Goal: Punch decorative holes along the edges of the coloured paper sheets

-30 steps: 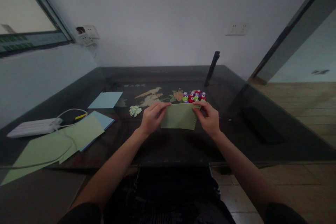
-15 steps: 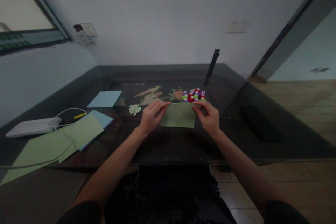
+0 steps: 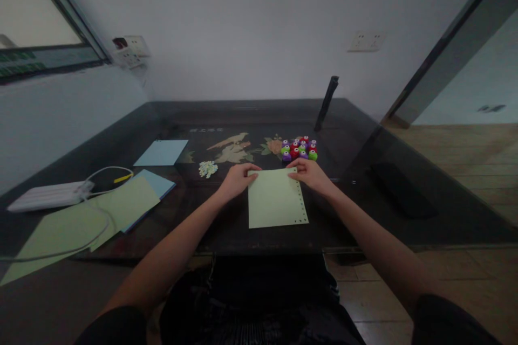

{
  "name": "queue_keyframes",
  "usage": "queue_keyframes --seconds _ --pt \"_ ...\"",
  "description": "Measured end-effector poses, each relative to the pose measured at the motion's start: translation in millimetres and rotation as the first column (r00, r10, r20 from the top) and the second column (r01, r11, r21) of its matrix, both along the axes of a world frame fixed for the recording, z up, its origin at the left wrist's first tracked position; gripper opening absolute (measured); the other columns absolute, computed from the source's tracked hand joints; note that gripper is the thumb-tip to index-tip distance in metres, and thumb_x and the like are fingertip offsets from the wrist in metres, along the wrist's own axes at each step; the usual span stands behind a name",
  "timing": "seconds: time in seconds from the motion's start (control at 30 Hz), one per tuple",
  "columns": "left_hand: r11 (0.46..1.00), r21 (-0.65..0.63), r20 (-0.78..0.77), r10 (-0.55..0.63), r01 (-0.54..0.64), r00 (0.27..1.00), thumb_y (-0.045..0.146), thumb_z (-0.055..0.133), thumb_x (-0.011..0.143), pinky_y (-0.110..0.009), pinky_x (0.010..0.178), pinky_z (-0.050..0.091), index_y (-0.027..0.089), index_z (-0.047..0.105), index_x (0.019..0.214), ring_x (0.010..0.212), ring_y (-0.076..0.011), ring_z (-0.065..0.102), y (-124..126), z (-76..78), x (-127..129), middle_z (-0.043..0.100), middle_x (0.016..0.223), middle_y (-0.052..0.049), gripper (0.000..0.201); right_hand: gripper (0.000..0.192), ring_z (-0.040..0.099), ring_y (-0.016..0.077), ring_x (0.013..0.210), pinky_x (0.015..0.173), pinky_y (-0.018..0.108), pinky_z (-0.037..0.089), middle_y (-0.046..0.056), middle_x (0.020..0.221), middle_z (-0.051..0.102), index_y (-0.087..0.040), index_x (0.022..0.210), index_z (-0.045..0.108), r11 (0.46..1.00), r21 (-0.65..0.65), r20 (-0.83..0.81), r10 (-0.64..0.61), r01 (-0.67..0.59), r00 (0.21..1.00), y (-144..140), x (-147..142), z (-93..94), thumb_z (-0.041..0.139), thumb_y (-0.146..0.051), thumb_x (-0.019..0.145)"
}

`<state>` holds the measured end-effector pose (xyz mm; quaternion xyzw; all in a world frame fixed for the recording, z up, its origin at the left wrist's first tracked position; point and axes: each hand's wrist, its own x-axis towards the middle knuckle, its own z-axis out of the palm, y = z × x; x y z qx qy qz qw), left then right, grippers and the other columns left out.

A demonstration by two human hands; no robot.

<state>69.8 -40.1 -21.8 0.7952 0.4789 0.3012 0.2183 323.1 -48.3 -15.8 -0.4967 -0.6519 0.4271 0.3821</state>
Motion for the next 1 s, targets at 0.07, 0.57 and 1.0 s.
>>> queue_keyframes --seconds 0.07,0.57,1.0 --pt "1.0 -0.027 -0.052 -0.014 0.013 0.999 0.015 0.056 0.076 -0.025 0.058 0.044 0.019 0.072 0.095 0.06 -0.0133 0.056 0.9 -9.2 2.7 0.07 0.074 -0.001 0.025 0.019 0.062 0.0151 0.062 0.059 0.028 0.048 0.003 0.069 0.066 -0.013 0.086 0.06 0.999 -0.035 0.049 0.006 -0.004 0.999 2.5 0.7 -13.0 0.064 -0.014 0.067" --pt "0.995 0.045 -0.11 -0.086 0.092 0.99 0.013 0.054 0.078 -0.03 0.078 0.049 0.018 0.068 0.098 0.081 -0.0174 0.062 0.9 -18.2 7.3 0.069 0.096 -0.005 0.025 0.018 0.05 0.0126 0.06 0.057 0.025 0.036 -0.001 0.065 0.058 -0.017 0.086 0.067 0.969 0.246 0.474 -0.127 0.007 0.871 -3.2 -1.8 -18.9 0.062 -0.015 0.068" --pt "0.992 0.077 -0.114 -0.092 0.101 0.989 0.01 0.055 0.076 -0.031 0.079 0.05 0.018 0.068 0.096 0.081 -0.0174 0.061 2.2 -18.8 6.5 0.068 0.093 -0.006 0.026 0.02 0.049 0.0127 0.059 0.057 0.025 0.035 -0.001 0.064 0.057 -0.017 0.088 0.067 0.971 0.237 0.483 -0.116 -0.002 0.868 -3.8 -3.4 -18.6 0.061 -0.013 0.069"
